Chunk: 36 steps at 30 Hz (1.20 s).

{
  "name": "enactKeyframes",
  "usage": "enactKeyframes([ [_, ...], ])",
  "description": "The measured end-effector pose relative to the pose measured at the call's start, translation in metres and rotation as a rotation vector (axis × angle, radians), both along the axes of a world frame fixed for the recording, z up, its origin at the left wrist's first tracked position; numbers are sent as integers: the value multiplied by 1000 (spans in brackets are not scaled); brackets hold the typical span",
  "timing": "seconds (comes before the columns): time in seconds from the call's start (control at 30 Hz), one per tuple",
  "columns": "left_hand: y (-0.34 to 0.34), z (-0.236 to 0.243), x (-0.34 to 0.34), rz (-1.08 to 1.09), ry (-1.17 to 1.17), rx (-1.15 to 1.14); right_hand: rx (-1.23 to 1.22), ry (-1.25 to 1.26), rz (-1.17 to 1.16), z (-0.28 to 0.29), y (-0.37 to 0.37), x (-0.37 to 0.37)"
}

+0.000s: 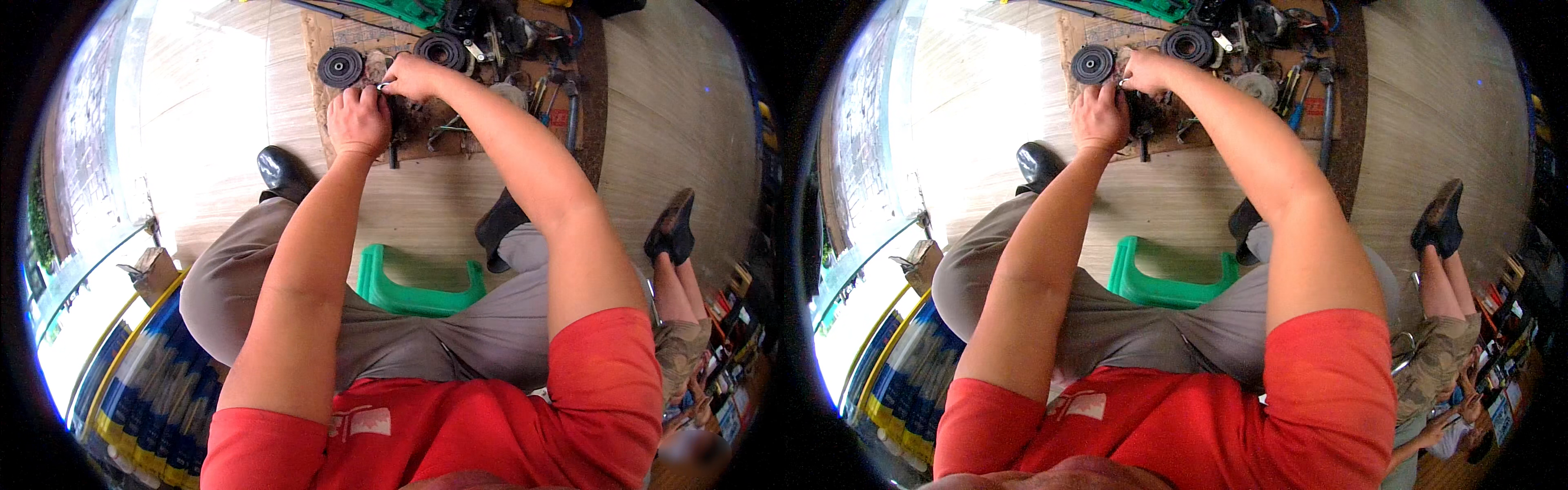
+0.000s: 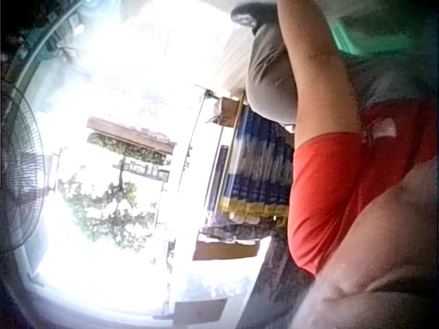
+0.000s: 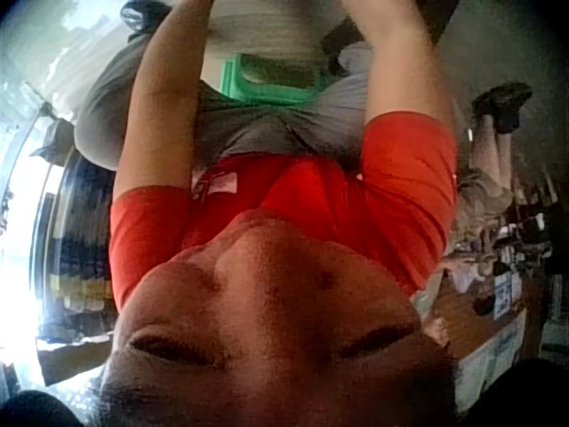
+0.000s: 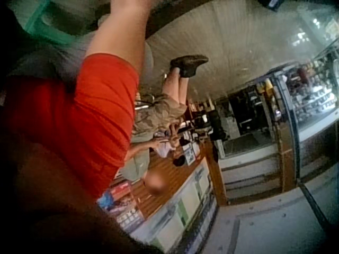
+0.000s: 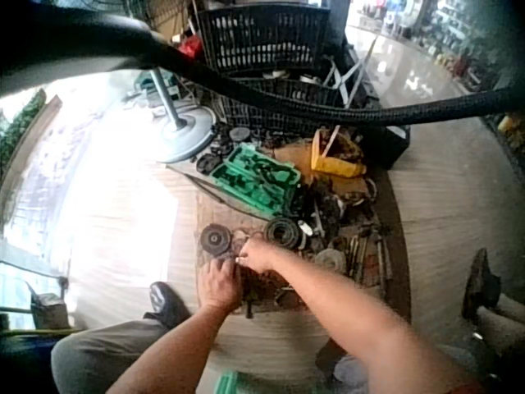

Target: The person uses a wrench and their hands to disassemble and inspect a mechanical component on a piece of cardboard on the floor.

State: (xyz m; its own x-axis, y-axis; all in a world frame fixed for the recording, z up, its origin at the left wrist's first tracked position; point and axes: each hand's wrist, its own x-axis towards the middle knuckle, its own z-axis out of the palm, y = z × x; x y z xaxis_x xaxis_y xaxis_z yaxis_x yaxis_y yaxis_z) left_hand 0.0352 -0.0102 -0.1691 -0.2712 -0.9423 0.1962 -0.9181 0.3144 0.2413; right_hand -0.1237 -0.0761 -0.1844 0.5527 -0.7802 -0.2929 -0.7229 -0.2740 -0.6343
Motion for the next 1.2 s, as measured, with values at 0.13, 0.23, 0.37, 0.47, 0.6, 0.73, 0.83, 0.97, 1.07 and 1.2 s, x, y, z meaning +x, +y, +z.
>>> enactKeyframes([
  [0.13, 0, 1, -1, -4, 1, -11, 38, 20, -22, -3, 6, -2],
  [0.23, -1, 1, -1, -11, 5, -17, 72, 9, -59, -5, 11, -5],
  [0.37, 0, -5, 1, 6, -10, -9, 55, -75, -175, -7, 22, -1],
  [0.47, 1, -5, 0, 16, -30, 1, 33, -76, -296, -18, 29, 4],
  [0.6, 4, -4, -2, 52, -59, 27, 43, -113, -327, -28, 28, 7],
  [0.73, 0, -11, -1, 61, -71, 51, 165, -89, -415, -21, 31, 12],
  [0.83, 1, -3, -6, 43, -99, 42, 134, -113, -491, -24, 27, 8],
  [0.97, 2, -8, -4, 41, -51, 25, 161, -138, -618, -22, 39, 17],
  [1.07, 3, -4, -6, 59, -88, 72, 169, -135, -625, -17, 42, 15],
  [1.2, 3, -2, -5, 39, -86, 65, 69, -67, -479, -17, 37, 12],
])
